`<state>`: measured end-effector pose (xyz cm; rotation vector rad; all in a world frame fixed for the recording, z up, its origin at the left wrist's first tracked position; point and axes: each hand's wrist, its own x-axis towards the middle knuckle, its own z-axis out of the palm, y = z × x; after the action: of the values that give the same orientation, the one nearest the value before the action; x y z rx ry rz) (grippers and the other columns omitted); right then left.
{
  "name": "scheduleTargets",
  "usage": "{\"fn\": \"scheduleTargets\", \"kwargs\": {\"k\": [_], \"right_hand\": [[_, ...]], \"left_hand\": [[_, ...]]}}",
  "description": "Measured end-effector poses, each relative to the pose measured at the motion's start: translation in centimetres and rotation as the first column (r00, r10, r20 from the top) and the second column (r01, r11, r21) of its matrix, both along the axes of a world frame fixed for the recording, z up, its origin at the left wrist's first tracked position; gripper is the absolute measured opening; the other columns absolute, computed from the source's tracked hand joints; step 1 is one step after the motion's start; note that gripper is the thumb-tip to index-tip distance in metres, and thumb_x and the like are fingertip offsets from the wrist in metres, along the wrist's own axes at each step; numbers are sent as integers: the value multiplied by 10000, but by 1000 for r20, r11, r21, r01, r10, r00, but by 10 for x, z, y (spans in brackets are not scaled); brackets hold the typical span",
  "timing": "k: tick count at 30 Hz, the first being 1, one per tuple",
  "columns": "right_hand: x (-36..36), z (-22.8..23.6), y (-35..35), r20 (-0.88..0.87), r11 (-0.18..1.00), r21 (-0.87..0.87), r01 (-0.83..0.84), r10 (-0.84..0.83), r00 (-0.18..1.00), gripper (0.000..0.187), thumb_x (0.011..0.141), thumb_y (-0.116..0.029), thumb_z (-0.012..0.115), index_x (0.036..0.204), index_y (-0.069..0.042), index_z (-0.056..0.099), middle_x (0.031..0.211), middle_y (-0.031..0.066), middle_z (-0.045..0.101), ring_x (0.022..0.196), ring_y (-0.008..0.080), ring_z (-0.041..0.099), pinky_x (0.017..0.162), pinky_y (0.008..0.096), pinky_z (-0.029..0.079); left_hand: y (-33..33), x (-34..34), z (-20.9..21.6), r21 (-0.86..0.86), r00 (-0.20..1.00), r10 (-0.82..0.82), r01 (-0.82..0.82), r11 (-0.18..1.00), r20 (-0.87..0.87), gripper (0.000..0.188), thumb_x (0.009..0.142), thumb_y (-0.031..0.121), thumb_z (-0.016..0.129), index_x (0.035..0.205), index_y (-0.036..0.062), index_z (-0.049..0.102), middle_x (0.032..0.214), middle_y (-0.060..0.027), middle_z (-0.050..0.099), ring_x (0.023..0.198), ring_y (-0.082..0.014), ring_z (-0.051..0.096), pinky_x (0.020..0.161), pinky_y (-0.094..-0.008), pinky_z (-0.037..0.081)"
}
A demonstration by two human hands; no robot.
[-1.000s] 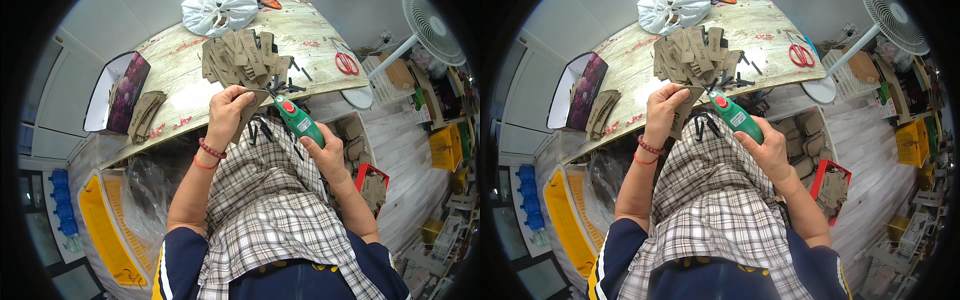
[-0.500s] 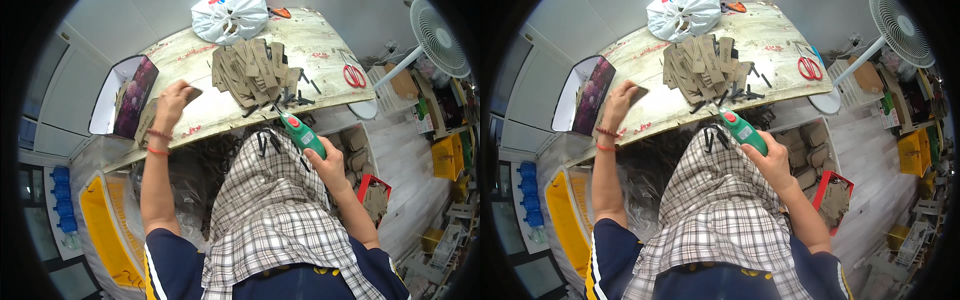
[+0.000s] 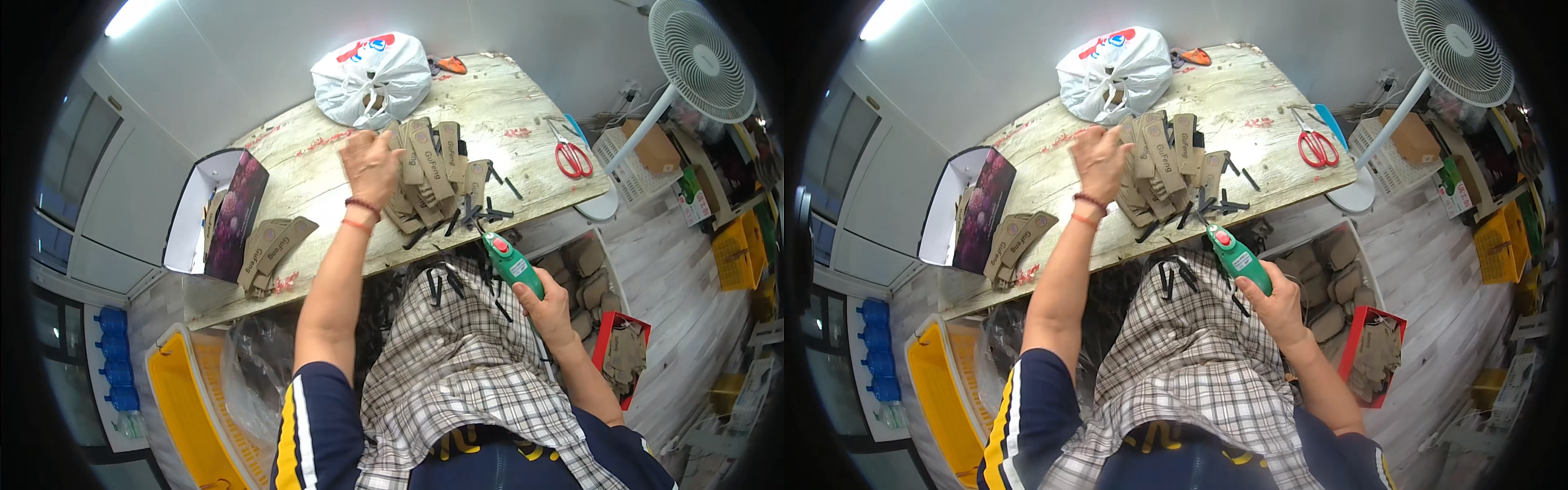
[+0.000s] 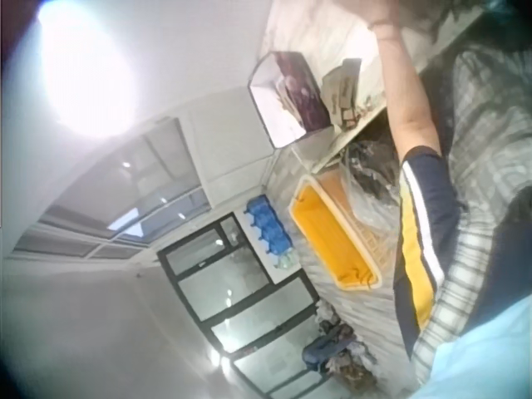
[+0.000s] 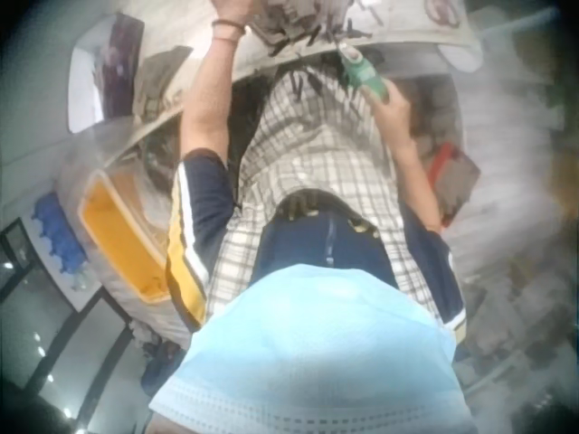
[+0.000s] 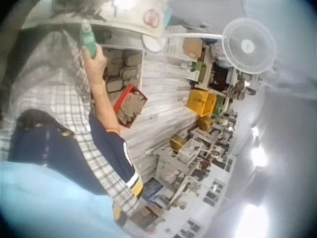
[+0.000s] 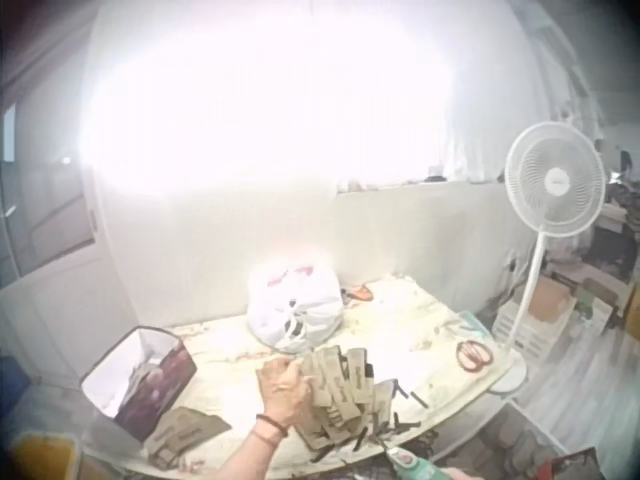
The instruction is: The person uses a green rotary tool to trim the edges of multiple small cardboard pieces on a cluttered workbench. They handle each piece one at a time, rotating it to smooth the edges, then place it aside. The workspace includes a fan, scissors, and a box of finished pieces.
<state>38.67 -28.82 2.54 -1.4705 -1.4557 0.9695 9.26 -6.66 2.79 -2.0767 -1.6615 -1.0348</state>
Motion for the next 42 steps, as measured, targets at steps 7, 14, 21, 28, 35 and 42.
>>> {"fn": "scheduleTargets", "kwargs": {"k": [7,14,21,28,35,42], "right_hand": [[10,-4,-2,-30,999,21,42,-41,999,413,866,-355,703,1044,10,625,624,32,572,533,87,525,498,270,427],[3,15,10,-33,987,129,92,-88,996,443,880,-408,674,1045,0,620,659,51,592,563,123,546,530,300,449],[1,14,2,-49,980,164,111,-105,993,464,879,-435,667,1050,-6,621,658,46,596,569,119,565,537,292,456],[11,18,-13,-125,984,117,137,-122,985,474,873,-456,669,1029,-11,622,648,20,589,527,83,533,494,268,429],[20,13,-18,-144,980,105,168,-152,978,460,871,-438,679,1027,-9,625,631,11,568,526,75,512,492,259,419],[22,17,-19,-157,974,117,194,-175,972,467,873,-423,682,1043,8,620,627,11,564,524,74,502,498,253,419]], "left_hand": [[23,53,-22,-35,996,85,-85,996,-14,505,706,200,788,1153,101,576,1318,-124,448,1355,-307,273,1109,-478,177],[-26,89,-3,85,285,-197,363,928,938,44,841,12,658,881,29,658,835,-7,647,750,-94,579,678,-232,426],[-106,124,37,135,-291,9,471,872,957,58,840,63,715,828,68,658,733,23,661,605,-23,540,563,-168,379],[-123,154,25,107,-412,144,528,842,900,87,829,97,735,844,74,653,758,14,668,629,-51,571,573,-209,408],[-132,165,7,32,-366,256,624,781,895,91,890,132,672,931,81,610,876,-23,689,766,-122,641,707,-274,485],[-156,175,5,48,-365,277,676,735,889,51,893,109,662,907,87,618,833,6,672,733,-84,610,686,-229,455]]}}
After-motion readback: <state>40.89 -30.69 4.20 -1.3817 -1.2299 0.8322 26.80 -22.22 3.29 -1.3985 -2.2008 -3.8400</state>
